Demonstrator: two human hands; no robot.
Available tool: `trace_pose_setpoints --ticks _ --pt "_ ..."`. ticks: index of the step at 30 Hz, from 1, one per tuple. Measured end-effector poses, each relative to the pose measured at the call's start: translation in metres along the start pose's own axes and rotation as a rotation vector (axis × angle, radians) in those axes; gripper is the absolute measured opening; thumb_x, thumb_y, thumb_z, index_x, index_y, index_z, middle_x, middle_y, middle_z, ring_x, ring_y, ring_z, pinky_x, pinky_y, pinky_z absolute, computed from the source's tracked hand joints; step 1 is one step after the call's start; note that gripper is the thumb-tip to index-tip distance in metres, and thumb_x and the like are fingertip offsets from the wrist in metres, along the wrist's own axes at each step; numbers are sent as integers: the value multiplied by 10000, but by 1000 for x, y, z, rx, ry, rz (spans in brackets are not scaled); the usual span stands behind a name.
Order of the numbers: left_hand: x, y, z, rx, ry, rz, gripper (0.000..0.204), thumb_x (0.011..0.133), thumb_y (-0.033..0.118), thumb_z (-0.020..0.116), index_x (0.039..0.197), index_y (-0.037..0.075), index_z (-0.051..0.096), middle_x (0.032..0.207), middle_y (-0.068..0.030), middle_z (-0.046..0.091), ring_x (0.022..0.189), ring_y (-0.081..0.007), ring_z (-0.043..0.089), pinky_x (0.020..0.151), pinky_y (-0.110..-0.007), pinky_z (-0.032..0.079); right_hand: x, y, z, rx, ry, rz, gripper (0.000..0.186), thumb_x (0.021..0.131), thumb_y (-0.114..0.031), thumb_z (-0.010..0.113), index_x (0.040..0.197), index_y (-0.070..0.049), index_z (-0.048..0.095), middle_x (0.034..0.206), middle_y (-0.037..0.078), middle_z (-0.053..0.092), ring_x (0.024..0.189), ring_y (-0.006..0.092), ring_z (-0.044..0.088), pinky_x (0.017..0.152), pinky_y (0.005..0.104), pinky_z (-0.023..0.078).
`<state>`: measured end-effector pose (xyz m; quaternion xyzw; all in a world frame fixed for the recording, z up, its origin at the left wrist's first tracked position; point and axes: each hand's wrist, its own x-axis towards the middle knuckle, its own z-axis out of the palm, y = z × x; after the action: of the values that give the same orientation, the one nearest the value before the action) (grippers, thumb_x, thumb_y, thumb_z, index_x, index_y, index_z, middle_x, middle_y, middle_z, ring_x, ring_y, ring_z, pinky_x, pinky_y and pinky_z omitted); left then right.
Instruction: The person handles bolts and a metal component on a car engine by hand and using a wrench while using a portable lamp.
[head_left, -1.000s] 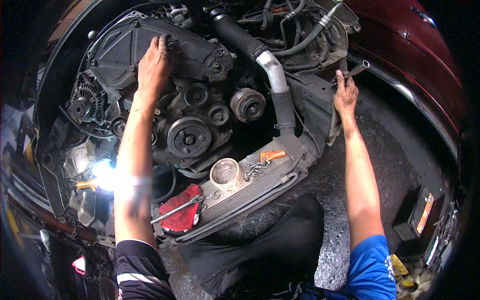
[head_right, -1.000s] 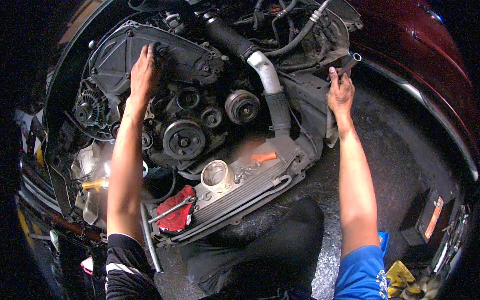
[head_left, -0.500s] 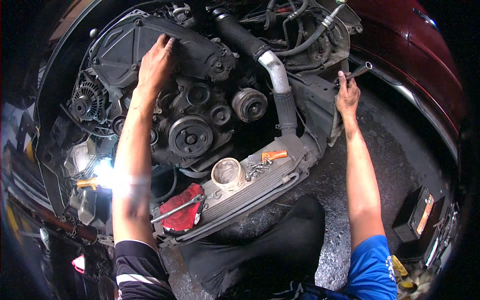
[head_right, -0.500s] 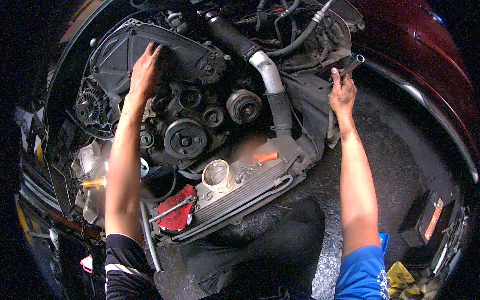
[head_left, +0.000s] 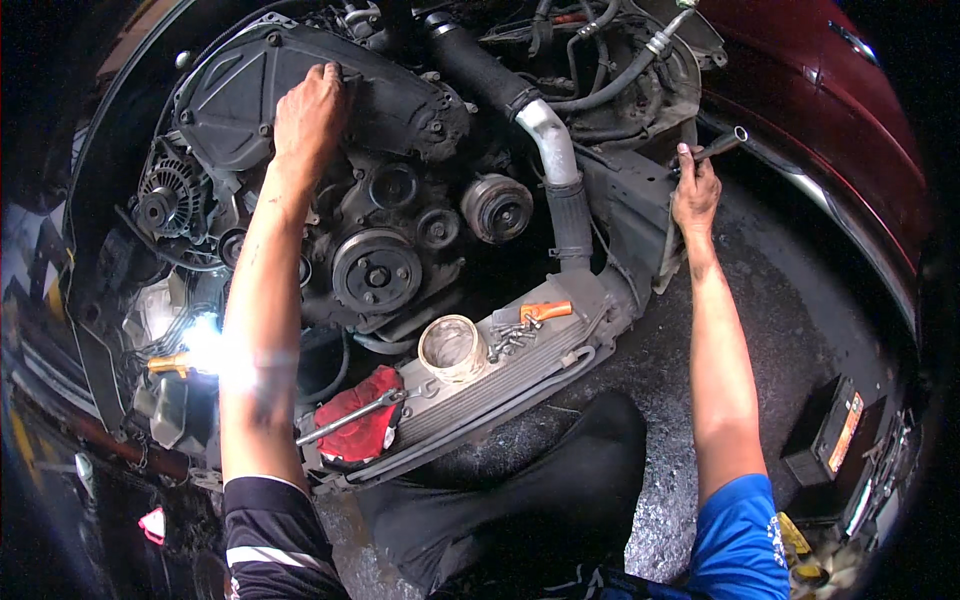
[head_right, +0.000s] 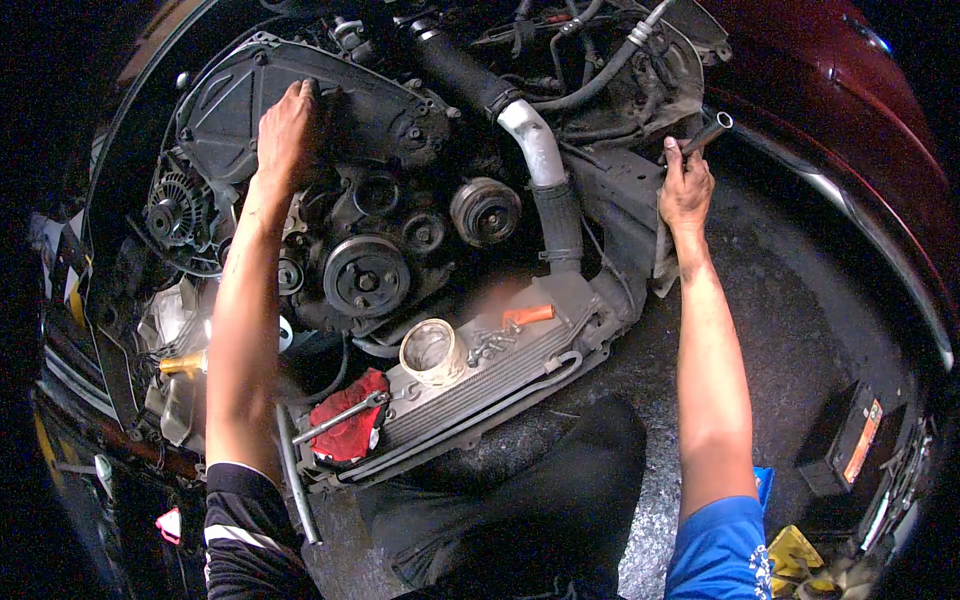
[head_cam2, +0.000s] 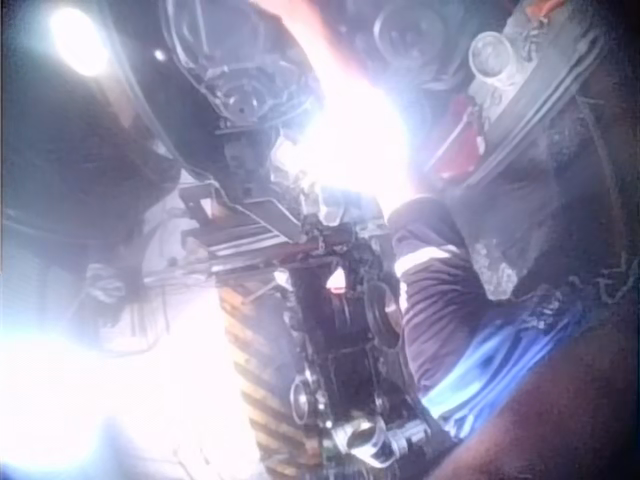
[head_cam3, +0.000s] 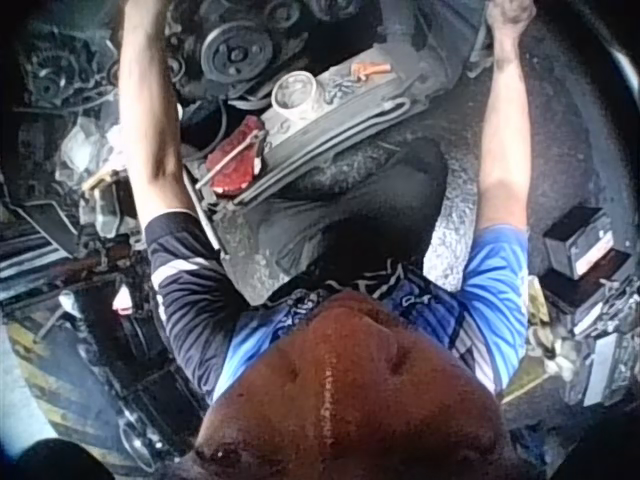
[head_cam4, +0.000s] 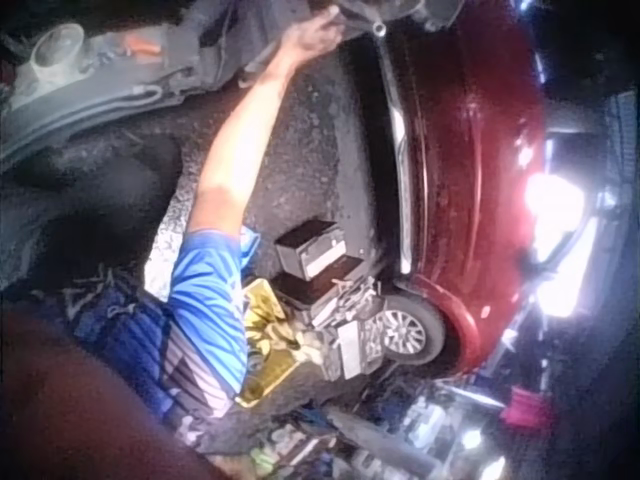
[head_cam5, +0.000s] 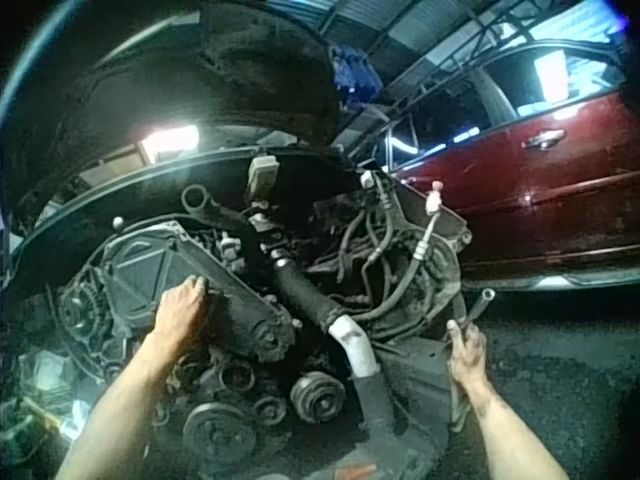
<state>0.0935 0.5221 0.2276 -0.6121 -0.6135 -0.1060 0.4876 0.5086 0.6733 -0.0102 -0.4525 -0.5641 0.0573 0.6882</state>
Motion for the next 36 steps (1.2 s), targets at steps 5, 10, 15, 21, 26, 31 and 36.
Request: trace_pose_setpoints --ticks 5,10,15,21,26,31,36 --pt "-8 -10 12 -44 134 5 366 894 38 503 1252 -33 526 1248 -245 550 986 -415 655 836 -482 550 -3 -4 5 19 11 -19 359 977 -371 537 1023 -29 633 881 197 660 890 407 615 785 458 458" --pt "-1 -5 8 -34 56 20 342 881 59 517 1208 -36 540 1168 -238 594 967 -417 658 803 -479 554 -2 5 2 -60 19 -125 358 986 -366 519 1050 -28 622 860 211 641 871 416 599 779 464 450" --pt "-6 -7 14 -23 27 -64 327 897 88 513 1197 -39 549 1129 -229 607 878 -411 679 728 -485 562 -2 3 3 -33 28 -39 369 986 -388 521 1029 -35 618 822 195 622 840 415 587 752 474 449" --pt "-11 -5 18 -39 224 45 335 898 37 480 1215 -45 547 1183 -230 592 945 -410 662 790 -473 555 0 10 3 -87 15 -126 377 975 -406 546 1013 -38 618 824 191 623 838 393 597 760 453 456" --pt "-18 5 1 -161 218 5 325 877 45 533 1191 -30 565 1143 -246 607 981 -424 645 809 -477 535 -1 7 3 -10 33 -29 370 974 -399 550 1003 -38 625 828 184 628 840 383 603 764 448 454" --pt "-45 -1 -23 -705 264 -306 305 899 234 698 1085 -8 696 991 -152 732 901 -212 703 821 -313 517 -1 2 2 15 -3 22 372 977 -393 539 1011 -36 638 869 203 647 887 400 612 778 454 450" --pt "-79 -8 -11 -1505 73 -602 348 889 190 730 1145 -36 661 1028 -130 717 937 -202 698 759 -291 554 0 3 -1 -23 6 -7 383 973 -384 541 1024 -18 644 940 231 663 916 428 612 794 466 453"
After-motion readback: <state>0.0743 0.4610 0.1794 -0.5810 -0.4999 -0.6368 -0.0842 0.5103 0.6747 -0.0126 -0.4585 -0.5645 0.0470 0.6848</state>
